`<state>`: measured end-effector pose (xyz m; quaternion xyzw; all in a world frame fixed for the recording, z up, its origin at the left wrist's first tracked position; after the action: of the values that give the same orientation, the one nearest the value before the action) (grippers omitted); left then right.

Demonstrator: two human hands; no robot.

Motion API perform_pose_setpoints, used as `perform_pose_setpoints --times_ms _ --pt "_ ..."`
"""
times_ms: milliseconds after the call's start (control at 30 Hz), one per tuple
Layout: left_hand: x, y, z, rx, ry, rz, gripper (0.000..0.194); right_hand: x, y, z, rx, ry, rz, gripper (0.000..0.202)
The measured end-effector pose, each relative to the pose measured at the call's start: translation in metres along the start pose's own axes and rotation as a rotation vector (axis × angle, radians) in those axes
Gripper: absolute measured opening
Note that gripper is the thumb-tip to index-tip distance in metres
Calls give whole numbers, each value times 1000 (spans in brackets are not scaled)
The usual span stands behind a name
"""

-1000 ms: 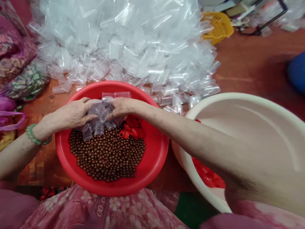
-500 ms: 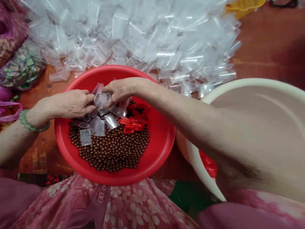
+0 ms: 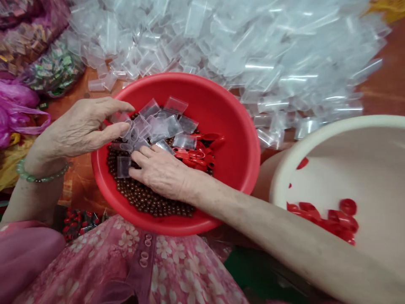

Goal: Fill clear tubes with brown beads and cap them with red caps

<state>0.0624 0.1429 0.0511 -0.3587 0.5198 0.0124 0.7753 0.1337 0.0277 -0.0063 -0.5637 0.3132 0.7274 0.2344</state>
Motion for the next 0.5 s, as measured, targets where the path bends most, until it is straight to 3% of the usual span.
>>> perform_pose_setpoints --times_ms 100,200,267,333,500 --pt "-6 3 -18 -86 -24 -101 36 9 -26 -1 12 5 -62 20" --pt "-9 7 -33 -160 -44 -162 37 5 -65 -5 190 -1 -150 24" --pt "-13 10 -43 -225 -95 -213 40 -1 -77 -8 313 -31 -195 25" --pt "-16 14 -52 -301 -163 -289 43 -5 -68 -6 348 -78 -178 24" --pt "-13 19 -74 -385 -344 -460 40 -3 -7 16 159 -109 -42 41"
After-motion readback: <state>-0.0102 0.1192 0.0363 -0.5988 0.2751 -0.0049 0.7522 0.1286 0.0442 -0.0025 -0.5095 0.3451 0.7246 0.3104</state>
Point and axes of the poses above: each hand's wrist, its own z-axis towards the middle knuckle, its own x-axis out of the palm, y = z × x, the point moved 6 cm from there along z, towards the middle knuckle, and after that the axes turned 12 degrees about -y, right-handed, at the moved point
